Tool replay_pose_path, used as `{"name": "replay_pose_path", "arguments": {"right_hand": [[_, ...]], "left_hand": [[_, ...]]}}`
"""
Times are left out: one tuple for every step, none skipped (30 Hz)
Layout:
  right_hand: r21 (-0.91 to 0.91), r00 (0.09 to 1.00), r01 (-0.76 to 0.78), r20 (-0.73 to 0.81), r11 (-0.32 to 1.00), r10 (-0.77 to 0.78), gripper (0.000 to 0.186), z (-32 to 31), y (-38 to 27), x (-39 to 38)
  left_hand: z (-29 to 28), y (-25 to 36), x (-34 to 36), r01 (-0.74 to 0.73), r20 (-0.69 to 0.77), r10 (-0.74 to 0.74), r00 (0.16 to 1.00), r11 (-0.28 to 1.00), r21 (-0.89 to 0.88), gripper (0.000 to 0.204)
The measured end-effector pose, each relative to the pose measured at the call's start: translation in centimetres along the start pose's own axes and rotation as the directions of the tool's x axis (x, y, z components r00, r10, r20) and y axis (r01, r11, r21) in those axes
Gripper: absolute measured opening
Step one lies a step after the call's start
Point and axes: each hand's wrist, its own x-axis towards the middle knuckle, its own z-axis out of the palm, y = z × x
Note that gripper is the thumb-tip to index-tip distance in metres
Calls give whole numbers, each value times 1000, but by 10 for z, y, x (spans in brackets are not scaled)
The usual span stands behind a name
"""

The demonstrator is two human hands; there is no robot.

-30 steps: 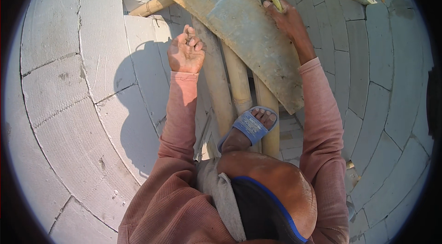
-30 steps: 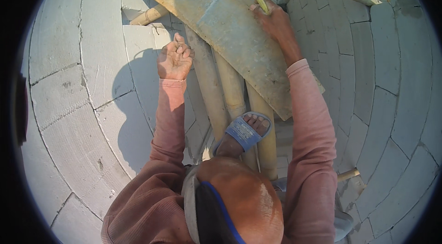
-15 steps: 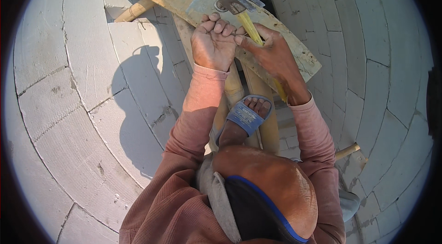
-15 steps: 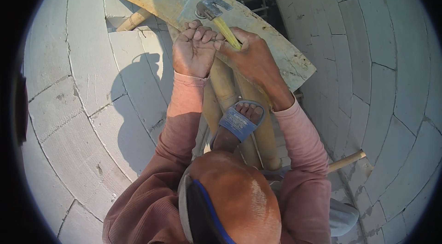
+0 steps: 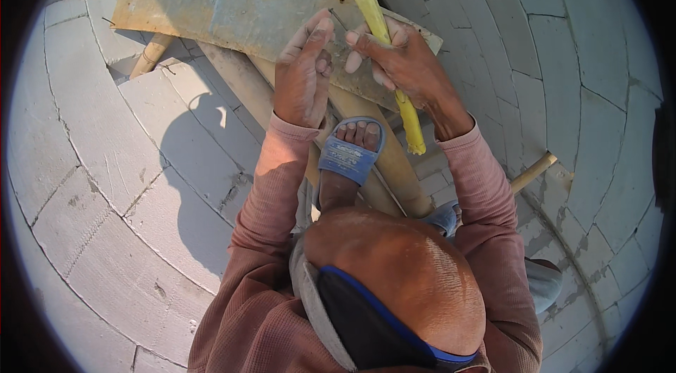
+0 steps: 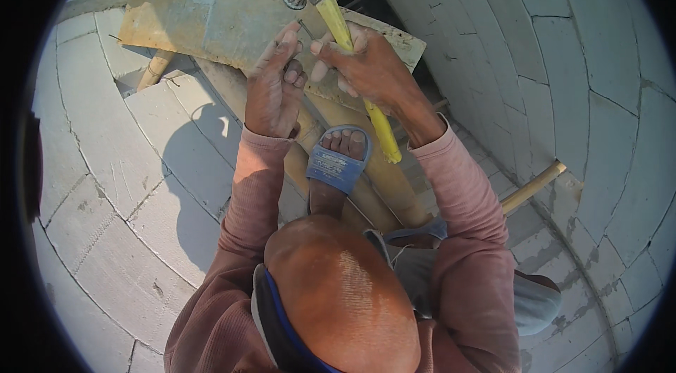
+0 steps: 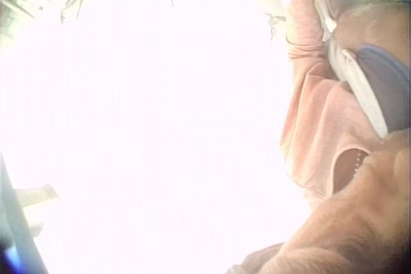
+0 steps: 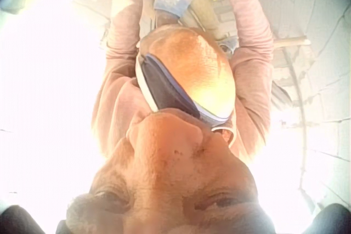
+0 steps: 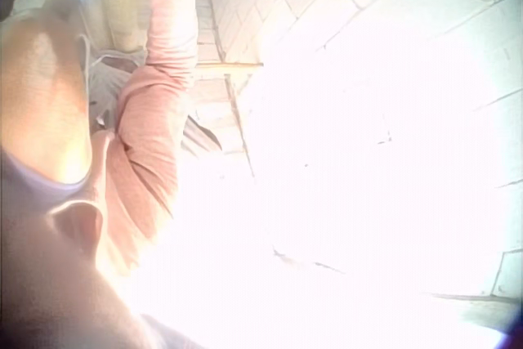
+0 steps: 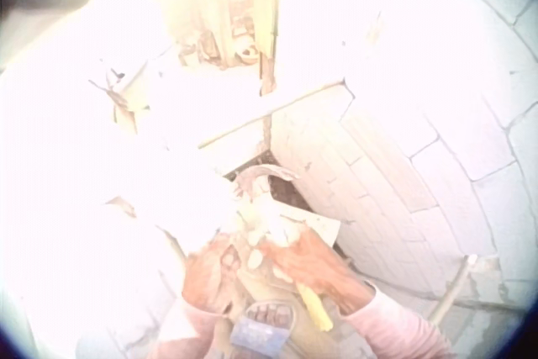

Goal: The person secures wooden boards against a concrete beam by driving nails through them with a hammer. They handle multiple boards, positioning each one against the formwork before hammering, and take a measurement using a tape measure.

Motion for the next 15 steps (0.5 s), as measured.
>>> {"name": "replay_pose_path", "arguments": {"right_hand": [[-3,1000,-1,-10,1000,1,34,0,3,-2],[10,1000,5,-8,1000,-5,35,0,8,-4],[23,1000,12,-5,1000,-12,35,1,13,-4],[36,1000,20,-2,999,-20,36,2,15,-4],[-2,1000,-1,-13,1000,1,37,1,13,-6],[-39,1000,-23,-21,999,22,38,1,6,-10],[-76,999,-45,-28,996,43,39,1,2,-12],[-307,971,140,-141,941,-191,40,-5,18,-4],[-535,879,274,-198,799,-434,41,-21,45,6],[-736,734,341,-181,585,-655,42,-36,62,11],[-734,755,257,-253,628,-605,43,-48,65,8],[-723,767,178,-323,668,-554,45,-59,69,8],[-592,833,139,-364,794,-417,46,-69,74,6],[-447,889,83,-370,890,-269,46,-76,79,4],[-301,929,1,-352,954,-113,47,-75,77,1]], "left_hand": [[-1,-4,2,67,21,-67,998,998,-3,40],[-2,-7,3,133,40,-132,990,991,-5,41],[-4,-9,3,131,61,-131,990,991,-2,39],[-6,-9,3,129,80,-128,988,992,0,38],[-8,-9,4,126,99,-126,987,992,0,37],[-10,-9,4,80,63,-81,995,997,18,35],[-14,-7,3,34,26,-35,999,999,35,34],[-18,-5,3,-12,-12,13,1000,998,54,33],[-27,-1,6,-159,-36,174,984,951,267,34],[-42,3,11,-282,-30,334,942,838,466,37],[-58,8,13,-372,2,486,874,667,645,40],[-70,10,14,-345,-90,523,847,671,656,42],[-87,11,19,-328,-81,522,849,641,694,41],[-108,14,23,-307,-77,521,850,609,731,41],[-116,18,24,-285,-74,515,854,583,761,41]]}}
